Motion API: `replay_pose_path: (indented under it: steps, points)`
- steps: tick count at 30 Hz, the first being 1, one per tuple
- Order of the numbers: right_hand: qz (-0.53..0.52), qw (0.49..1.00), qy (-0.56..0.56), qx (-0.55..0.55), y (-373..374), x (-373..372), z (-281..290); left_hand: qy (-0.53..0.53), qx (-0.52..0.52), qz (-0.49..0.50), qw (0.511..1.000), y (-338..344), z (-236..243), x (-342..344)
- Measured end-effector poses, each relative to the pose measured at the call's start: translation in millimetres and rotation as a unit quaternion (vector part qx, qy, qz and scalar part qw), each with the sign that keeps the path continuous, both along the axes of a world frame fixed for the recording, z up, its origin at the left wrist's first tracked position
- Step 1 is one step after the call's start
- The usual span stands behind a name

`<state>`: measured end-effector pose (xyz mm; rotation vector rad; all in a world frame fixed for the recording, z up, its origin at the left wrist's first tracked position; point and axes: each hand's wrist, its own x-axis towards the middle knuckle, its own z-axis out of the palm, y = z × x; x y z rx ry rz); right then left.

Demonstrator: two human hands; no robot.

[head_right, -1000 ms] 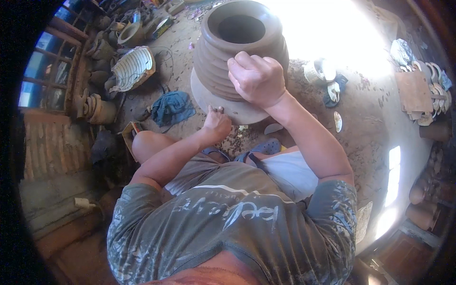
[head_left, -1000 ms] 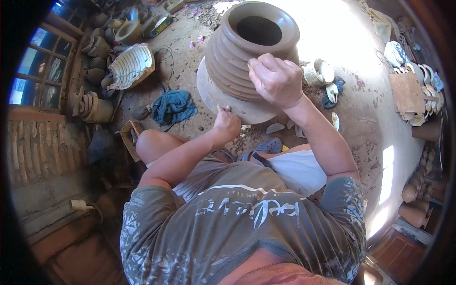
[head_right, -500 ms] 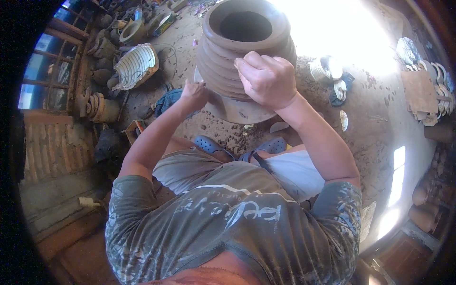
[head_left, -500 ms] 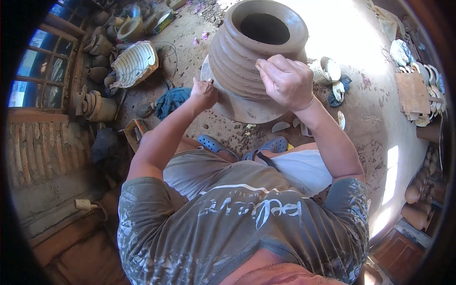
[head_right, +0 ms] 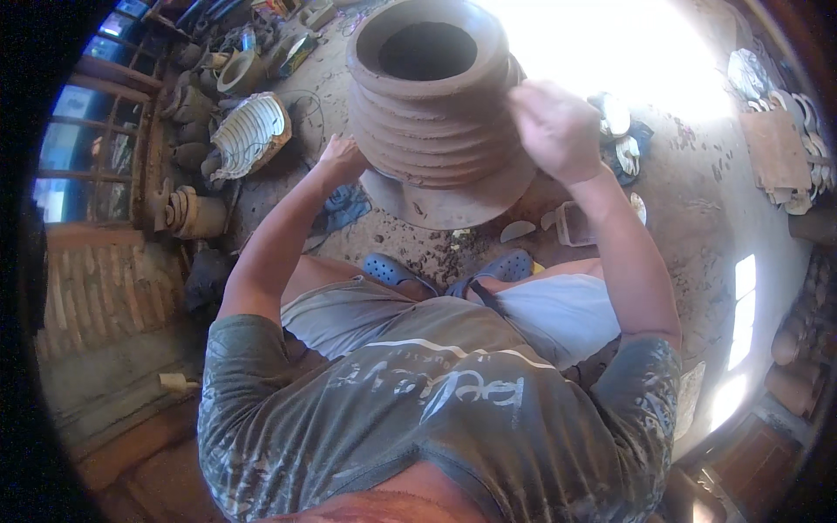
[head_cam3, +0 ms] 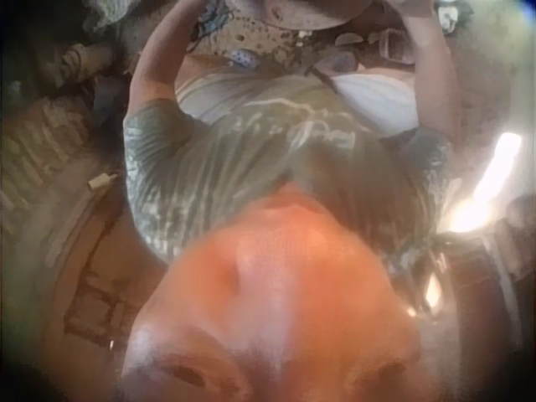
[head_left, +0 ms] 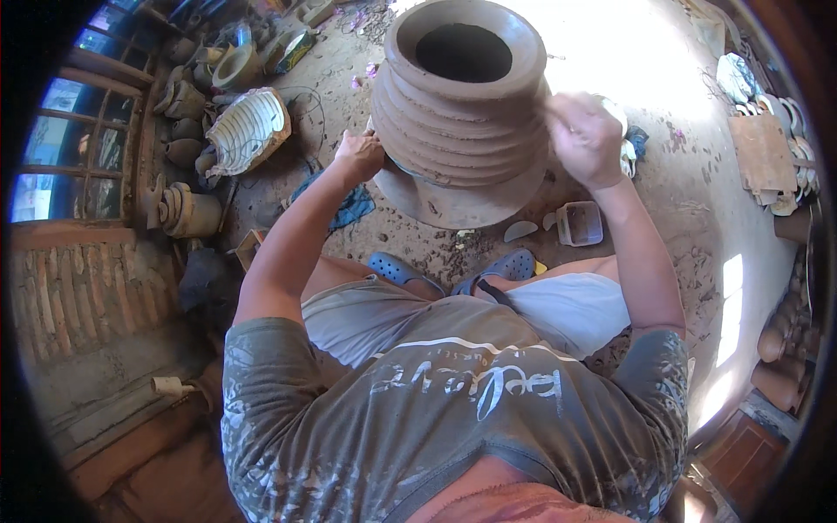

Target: The person shapes a large clay vessel on a wheel by hand and using a small yellow rib tool to smooth the interior and exterior walls.

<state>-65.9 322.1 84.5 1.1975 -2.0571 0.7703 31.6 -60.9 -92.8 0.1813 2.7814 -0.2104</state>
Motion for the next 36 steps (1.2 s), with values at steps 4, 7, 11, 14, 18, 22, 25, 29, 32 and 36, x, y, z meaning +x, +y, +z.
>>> replay_pose_path:
  steps: [4,7,11,14,18,22,25,29,32,36]
  points:
    - [-0.019,0.919,-0.305,-0.250,4,1,-31,0.051,0.045,0.005,0.998,-11,-25,10]
    - [-0.005,0.836,-0.462,-0.296,-11,15,-24,0.041,0.040,-0.061,0.996,-7,-25,22]
    - [-0.013,0.799,-0.541,-0.261,-19,1,-15,-0.100,0.061,-0.004,0.993,39,18,34]
    - [-0.023,0.780,-0.576,-0.243,-25,-10,-13,-0.093,0.054,-0.021,0.994,74,30,55]
    - [-0.014,0.737,-0.601,-0.309,-37,-24,-15,-0.113,0.071,-0.050,0.990,123,24,79]
    - [-0.019,0.737,-0.592,-0.324,-37,-36,-23,-0.128,0.137,-0.108,0.976,171,37,86]
    - [-0.033,0.730,-0.598,-0.329,-38,-29,-13,-0.092,0.183,-0.068,0.976,203,40,86]
    - [-0.072,0.730,-0.581,-0.353,-43,-15,-8,-0.113,0.247,-0.078,0.959,228,38,73]
    - [-0.077,0.710,-0.584,-0.385,-45,-11,-16,-0.077,0.287,-0.107,0.949,241,28,64]
    - [-0.077,0.716,-0.583,-0.376,-48,14,-4,-0.076,0.304,-0.105,0.944,252,26,56]
